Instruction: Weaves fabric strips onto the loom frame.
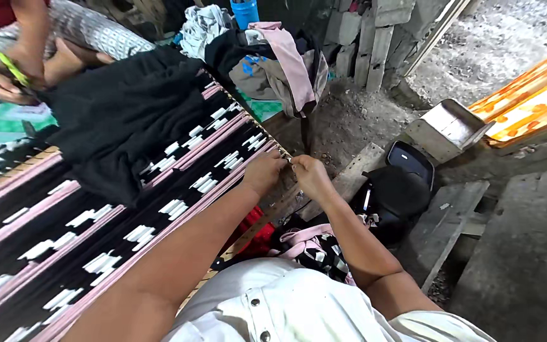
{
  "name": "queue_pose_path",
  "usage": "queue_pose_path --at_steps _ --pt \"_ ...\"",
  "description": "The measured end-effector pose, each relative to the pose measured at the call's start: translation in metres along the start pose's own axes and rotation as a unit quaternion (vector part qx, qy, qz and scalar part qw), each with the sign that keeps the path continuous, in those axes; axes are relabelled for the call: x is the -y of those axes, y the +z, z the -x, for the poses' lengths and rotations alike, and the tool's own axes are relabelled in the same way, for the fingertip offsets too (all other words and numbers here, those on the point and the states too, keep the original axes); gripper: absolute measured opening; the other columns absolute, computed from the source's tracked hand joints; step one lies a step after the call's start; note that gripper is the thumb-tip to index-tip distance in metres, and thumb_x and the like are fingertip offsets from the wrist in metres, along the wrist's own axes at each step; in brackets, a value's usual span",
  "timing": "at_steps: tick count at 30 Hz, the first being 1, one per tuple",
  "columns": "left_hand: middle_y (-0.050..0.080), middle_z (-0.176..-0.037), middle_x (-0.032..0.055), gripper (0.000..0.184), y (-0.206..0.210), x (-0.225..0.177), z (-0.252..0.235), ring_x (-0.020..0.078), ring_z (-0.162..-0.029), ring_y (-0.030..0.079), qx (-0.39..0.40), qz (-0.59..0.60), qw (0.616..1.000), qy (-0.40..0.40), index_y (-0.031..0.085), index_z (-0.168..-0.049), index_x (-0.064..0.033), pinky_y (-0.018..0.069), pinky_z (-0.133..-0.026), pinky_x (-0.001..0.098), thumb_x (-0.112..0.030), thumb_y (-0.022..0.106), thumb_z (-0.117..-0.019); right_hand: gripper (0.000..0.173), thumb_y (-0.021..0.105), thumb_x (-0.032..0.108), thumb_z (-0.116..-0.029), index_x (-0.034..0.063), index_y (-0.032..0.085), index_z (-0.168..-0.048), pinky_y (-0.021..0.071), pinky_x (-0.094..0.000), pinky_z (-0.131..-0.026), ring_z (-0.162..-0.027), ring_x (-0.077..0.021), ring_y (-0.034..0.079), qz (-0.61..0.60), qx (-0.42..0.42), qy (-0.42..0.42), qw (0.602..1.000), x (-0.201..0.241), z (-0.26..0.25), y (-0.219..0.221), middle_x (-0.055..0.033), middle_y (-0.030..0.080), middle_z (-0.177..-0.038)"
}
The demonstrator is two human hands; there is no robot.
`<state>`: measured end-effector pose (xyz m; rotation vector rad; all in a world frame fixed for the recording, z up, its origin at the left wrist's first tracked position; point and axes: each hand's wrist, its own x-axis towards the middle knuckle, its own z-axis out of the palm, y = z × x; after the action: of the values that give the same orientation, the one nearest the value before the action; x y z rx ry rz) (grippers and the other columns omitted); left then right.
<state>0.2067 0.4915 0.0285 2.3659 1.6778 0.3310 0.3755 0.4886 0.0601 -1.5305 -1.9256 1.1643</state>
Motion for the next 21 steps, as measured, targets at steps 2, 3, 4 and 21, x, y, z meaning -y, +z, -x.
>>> queue_pose_path --at_steps 2,3,4,21 --pt "0.066 -0.116 0.0144 0.026 -0.005 0.001 -0.002 0.0351 -0.111 0.064 0.027 0.001 1.0 0.001 0.075 -0.115 -0.0098 0.0535 -0.089 0.0549 -0.008 0.052 -0.1036 0.04 0.043 0.02 -0.1099 0.0062 0.054 -0.145 0.0541 -0.0578 -0.096 -0.113 -0.0367 0.068 0.113 0.027 0.031 0.993 0.009 0.014 0.011 -0.0208 0.068 -0.125" --pt "0.066 -0.118 0.0142 0.026 -0.007 0.0 -0.003 0.035 -0.113 0.063 0.04 0.001 0.999 -0.001 0.075 -0.117 -0.0105 0.053 -0.091 0.0547 -0.01 0.052 -0.104 0.042 0.041 0.022 -0.1106 0.009 0.047 -0.151 0.0548 -0.0593 -0.093 -0.112 -0.0392 0.068 0.169 0.038 0.051 0.984 0.012 0.02 0.016 -0.0215 0.067 -0.126" --pt "0.066 -0.119 0.0141 0.027 -0.008 -0.001 -0.003 0.0351 -0.114 0.063 0.044 -0.001 0.999 0.001 0.075 -0.118 -0.011 0.053 -0.091 0.0548 -0.01 0.051 -0.1036 0.045 0.04 0.022 -0.1106 0.0114 0.043 -0.154 0.0552 -0.0598 -0.09 -0.11 -0.0404 0.068 0.211 0.048 0.072 0.974 0.015 0.024 0.019 -0.0215 0.066 -0.127" --pt "0.064 -0.129 0.0133 0.028 -0.019 -0.017 -0.016 0.034 -0.118 0.063 0.077 0.033 0.995 -0.062 0.072 -0.119 -0.0075 0.0524 -0.095 0.0576 -0.008 0.049 -0.1041 0.043 0.045 0.017 -0.106 0.0077 0.05 -0.148 0.0554 -0.0595 -0.086 -0.111 -0.0388 0.068 0.29 0.084 0.074 0.95 0.025 0.015 0.014 -0.0187 0.066 -0.129"
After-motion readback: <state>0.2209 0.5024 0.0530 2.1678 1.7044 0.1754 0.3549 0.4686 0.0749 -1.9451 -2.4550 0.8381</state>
